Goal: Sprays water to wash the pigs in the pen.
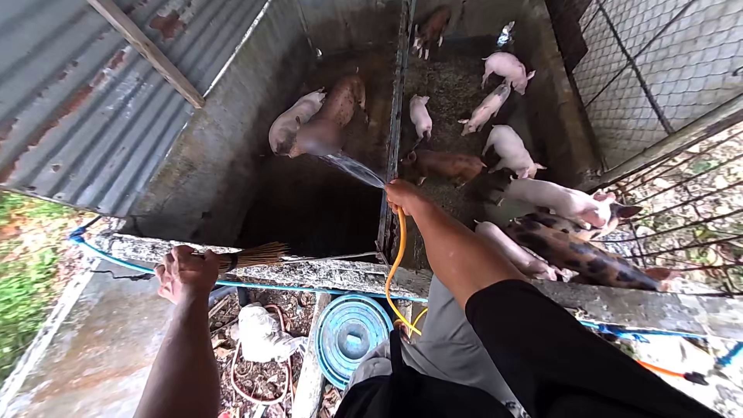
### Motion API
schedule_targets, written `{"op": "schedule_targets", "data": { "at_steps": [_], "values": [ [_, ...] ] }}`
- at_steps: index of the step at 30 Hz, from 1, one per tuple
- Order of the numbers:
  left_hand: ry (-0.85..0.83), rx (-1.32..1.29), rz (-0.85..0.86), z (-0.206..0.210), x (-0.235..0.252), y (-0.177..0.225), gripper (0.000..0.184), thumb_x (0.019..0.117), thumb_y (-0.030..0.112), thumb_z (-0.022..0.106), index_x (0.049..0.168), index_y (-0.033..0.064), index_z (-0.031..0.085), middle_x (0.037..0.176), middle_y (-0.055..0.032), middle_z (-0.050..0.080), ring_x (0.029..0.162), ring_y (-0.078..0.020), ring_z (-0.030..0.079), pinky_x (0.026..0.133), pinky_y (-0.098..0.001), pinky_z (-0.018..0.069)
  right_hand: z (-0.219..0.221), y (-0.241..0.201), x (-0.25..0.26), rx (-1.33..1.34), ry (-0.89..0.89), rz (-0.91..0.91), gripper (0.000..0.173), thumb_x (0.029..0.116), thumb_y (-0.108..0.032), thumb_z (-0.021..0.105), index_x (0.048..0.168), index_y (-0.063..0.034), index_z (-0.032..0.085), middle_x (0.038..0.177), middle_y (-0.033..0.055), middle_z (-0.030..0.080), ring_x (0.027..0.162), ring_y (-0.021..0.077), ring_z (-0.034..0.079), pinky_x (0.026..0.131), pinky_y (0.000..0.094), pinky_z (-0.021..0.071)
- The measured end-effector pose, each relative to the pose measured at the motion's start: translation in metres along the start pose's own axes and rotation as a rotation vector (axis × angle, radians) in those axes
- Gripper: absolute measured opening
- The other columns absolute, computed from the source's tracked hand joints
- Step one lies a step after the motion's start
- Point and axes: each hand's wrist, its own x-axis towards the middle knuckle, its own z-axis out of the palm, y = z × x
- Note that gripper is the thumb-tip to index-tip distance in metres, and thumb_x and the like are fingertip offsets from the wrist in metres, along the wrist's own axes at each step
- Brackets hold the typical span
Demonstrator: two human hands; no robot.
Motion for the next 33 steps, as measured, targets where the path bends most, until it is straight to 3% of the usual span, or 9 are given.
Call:
{"op": "schedule_targets", "data": {
  "at_steps": [13,22,33],
  "values": [
    [-0.012,0.018,0.035,0.003,0.002,0.006,0.047,0.096,0.04,0.063,0.133,0.0116,0.061,0.144,-0.0217,0.055,0.14,-0.0463,0.045,0.095,-0.072,0.0436,-0.004,0.012,0.009,-0.038,-0.019,-0.002,0.024,0.1097,-0.029,0.04,0.103,-0.009,0.051,0.065,-0.0007,0.038,0.045,0.0094,0.039,0.043,0.0237,0.0368],
    [-0.004,0.024,0.062,0.005,0.001,0.01,0.045,0.0958,0.04,0.064,0.131,0.0118,0.062,0.141,-0.0211,0.057,0.139,-0.0463,0.046,0.096,-0.0717,0.0435,-0.025,0.015,0.013,0.092,0.143,0.034,0.021,0.1082,-0.026,0.041,0.106,-0.0076,0.052,0.07,0.0015,0.041,0.05,0.0115,0.042,0.047,0.0264,0.0407],
    [-0.004,0.025,0.05,0.008,0.003,0.005,0.047,0.0967,0.042,0.062,0.133,0.0114,0.061,0.142,-0.0217,0.056,0.138,-0.0469,0.046,0.095,-0.0723,0.0438,-0.038,0.017,0.019,0.114,0.132,0.102,0.022,0.1088,-0.026,0.041,0.101,-0.0085,0.051,0.069,0.0014,0.041,0.048,0.0111,0.041,0.046,0.0257,0.0399]
  ]
}}
